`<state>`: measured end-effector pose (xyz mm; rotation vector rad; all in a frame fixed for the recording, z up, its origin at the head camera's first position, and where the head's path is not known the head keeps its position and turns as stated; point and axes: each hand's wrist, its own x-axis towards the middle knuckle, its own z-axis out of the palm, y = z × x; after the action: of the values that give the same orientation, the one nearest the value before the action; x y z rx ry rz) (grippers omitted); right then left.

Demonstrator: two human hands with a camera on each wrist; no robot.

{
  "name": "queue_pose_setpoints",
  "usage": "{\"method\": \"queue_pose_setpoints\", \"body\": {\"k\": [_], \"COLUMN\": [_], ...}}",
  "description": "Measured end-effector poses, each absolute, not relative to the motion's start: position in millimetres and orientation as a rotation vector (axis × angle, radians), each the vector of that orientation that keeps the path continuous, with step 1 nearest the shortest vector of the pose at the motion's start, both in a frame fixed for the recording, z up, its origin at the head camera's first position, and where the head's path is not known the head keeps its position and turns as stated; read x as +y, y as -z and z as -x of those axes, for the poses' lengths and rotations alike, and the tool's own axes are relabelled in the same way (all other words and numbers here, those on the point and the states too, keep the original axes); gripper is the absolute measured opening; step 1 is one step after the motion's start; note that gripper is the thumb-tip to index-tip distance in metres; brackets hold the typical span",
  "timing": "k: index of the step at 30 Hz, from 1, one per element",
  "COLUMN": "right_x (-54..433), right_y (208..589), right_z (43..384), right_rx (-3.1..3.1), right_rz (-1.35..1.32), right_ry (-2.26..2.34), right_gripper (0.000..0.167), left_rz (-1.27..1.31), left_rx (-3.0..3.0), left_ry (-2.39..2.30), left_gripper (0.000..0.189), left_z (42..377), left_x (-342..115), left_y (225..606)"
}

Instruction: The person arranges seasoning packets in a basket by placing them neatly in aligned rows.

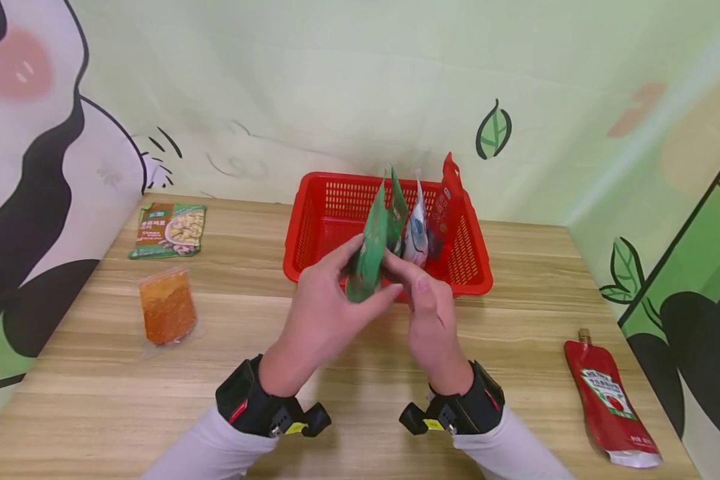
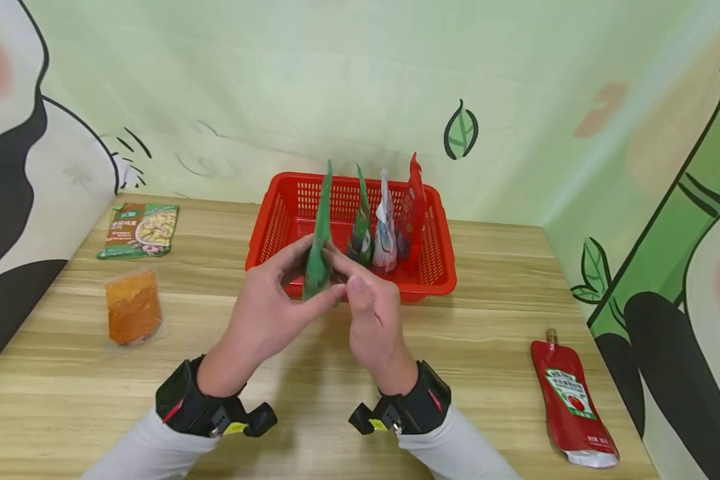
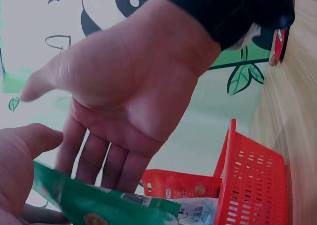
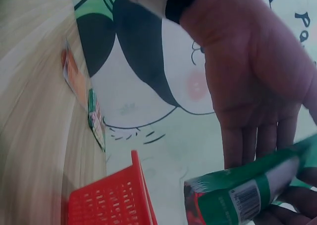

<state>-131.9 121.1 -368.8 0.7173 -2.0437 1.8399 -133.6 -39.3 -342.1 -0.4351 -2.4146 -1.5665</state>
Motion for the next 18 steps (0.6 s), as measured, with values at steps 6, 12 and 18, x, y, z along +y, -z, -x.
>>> {"method": "queue_pose_setpoints", "body": {"k": [6,12,18], "right_x": [117,119,132], "right_y": [366,364,365], "right_z": [126,128,137], "right_rx": [-1.954,-1.930,-2.058], "right_rz": [-0.796,-0.824,-0.840], "right_ry": [-1.984,-2.092,-2.004], "right_gripper": [0.079,0.080,0.057], "left_rz": [0.437,0.475,0.554], "left_rx": [-2.303,-2.253,-2.284], "left_ry": [1.531,1.458,1.390], "left_gripper": [0.045,0.024,0.019], "left_z": [141,145,157], "left_x": [-40,-48,-58], "left_y": [342,343,337]}}
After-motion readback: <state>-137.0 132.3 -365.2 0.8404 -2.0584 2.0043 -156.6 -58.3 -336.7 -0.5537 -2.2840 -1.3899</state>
